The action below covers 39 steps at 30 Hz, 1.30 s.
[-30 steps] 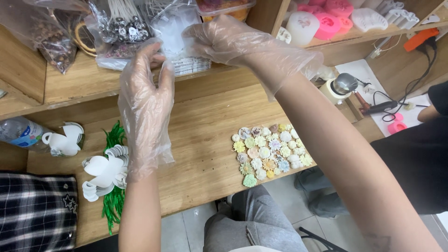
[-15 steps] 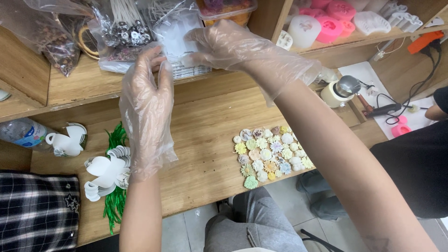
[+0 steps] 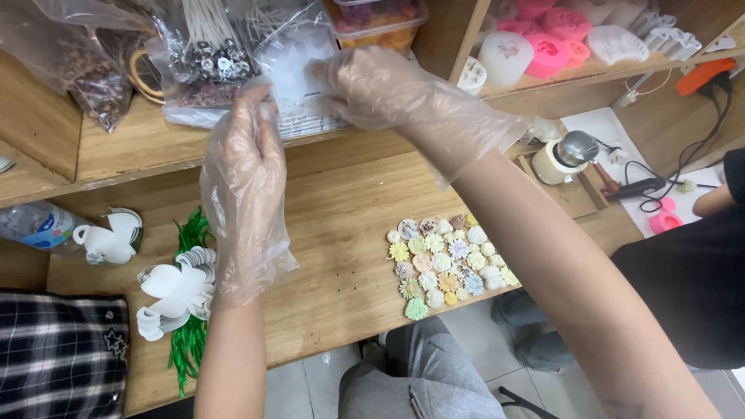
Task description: The person wearing plastic gloves opens small printed plastic bags and places flower-shaped wax melts into them one at a time, pressing the items into the bags and setting the filled bags on the wooden workbench. They repeat this packing cycle for several bags across the counter.
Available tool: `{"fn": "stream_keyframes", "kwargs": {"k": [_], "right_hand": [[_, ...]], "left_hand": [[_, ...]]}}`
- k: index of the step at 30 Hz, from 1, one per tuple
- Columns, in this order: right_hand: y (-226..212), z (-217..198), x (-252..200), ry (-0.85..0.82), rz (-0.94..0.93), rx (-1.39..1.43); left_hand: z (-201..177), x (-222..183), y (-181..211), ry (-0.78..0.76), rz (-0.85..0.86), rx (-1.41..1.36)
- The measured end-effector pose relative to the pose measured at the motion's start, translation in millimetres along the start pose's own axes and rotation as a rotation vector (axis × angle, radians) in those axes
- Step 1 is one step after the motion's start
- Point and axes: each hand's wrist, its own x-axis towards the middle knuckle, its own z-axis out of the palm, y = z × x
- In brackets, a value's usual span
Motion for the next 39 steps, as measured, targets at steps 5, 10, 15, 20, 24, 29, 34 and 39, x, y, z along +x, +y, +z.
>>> {"fn": "stream_keyframes", "kwargs": {"k": [5,10,15,20,24,29,34,39], "right_hand": [[-16,9,5,-0.114,0.108,-0.186],[-9,19,3,-0.053,0.026,-0.255],[-9,3,-3,0.052,0.003,-0.081],[-6,-7,1,0.003,0.097,0.011],[5,-5,0,0.119,-0.047,0.088],[3,-4,5,0.042,0.003,-0.039],[6,9,8,0.056,-0.082,-0.198],[2,-1,1,0.148,-0.143,-0.100]], "left_hand": [[-1,6,6,-0.044,-0.036,0.017],[2,8,-3,-0.057,-0.024,0.008],[-1,8,4,-0.070,-0.074,-0.054],[5,4,-3,-0.006,0.021,-0.058],[0,9,12,-0.068,-0.203,-0.090],[4,8,6,-0.029,-0.183,-0.083],[8,5,3,0.027,-0.064,-0.060],[7,5,0,0.060,-0.033,-0.091]]}}
